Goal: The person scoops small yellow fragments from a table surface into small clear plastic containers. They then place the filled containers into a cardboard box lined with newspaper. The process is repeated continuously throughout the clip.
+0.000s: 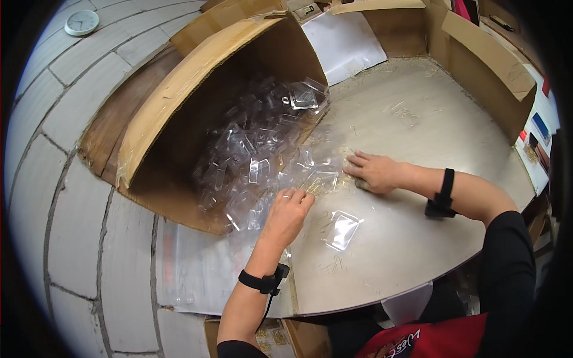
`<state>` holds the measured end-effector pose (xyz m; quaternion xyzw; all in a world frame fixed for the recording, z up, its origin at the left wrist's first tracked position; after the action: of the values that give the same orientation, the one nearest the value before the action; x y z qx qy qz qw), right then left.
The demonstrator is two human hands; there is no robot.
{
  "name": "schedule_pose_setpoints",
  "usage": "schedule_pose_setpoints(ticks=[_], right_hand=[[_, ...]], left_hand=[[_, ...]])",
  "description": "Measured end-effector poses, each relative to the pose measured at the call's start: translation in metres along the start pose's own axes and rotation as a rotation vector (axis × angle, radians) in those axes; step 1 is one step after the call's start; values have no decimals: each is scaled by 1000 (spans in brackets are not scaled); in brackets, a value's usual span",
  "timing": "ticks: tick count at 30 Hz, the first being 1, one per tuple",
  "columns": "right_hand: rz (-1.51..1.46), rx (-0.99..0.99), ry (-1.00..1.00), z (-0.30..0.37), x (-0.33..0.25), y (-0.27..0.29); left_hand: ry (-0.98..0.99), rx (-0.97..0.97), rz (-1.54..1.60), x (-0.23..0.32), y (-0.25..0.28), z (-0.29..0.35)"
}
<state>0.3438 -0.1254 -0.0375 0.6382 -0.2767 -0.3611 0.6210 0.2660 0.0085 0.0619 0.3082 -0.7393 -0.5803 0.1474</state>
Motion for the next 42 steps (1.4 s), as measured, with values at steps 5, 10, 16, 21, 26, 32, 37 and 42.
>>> schedule_pose_setpoints(ticks=[5, 10, 16, 21, 26, 32, 37, 42], right_hand=[[-94, -27, 81, 7, -44, 16], [-74, 64, 25, -44, -61, 10], [63, -144, -78, -21, -76, 7], [35, -84, -100, 58, -20, -2], [-77, -13, -111, 142, -9, -3], [-602, 303, -399, 211, 36, 35], [-219, 293, -346, 195, -14, 17], [-547, 200, -254, 205, -37, 25]], left_hand=[[207, 78, 0, -3, 35, 26], [340, 108, 151, 13, 61, 50], [360, 119, 463, 72, 65, 75], [277, 60, 728, 141, 27, 69], [269, 141, 757, 171, 3, 72], [703, 383, 663, 145, 21, 98], [890, 58, 374, 159, -16, 92], [944, 376, 567, 145, -30, 102]])
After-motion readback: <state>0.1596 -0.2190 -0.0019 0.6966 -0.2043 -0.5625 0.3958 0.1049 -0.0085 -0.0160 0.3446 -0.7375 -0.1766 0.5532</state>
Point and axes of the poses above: each hand's wrist, its own z-axis away from the middle knuckle, its own y-axis out of the back of the hand, x = y × z, the point moved 10 cm from there along -z, towards the middle knuckle, and after that the axes turned 7 degrees about -y, right-handed, at the moved point
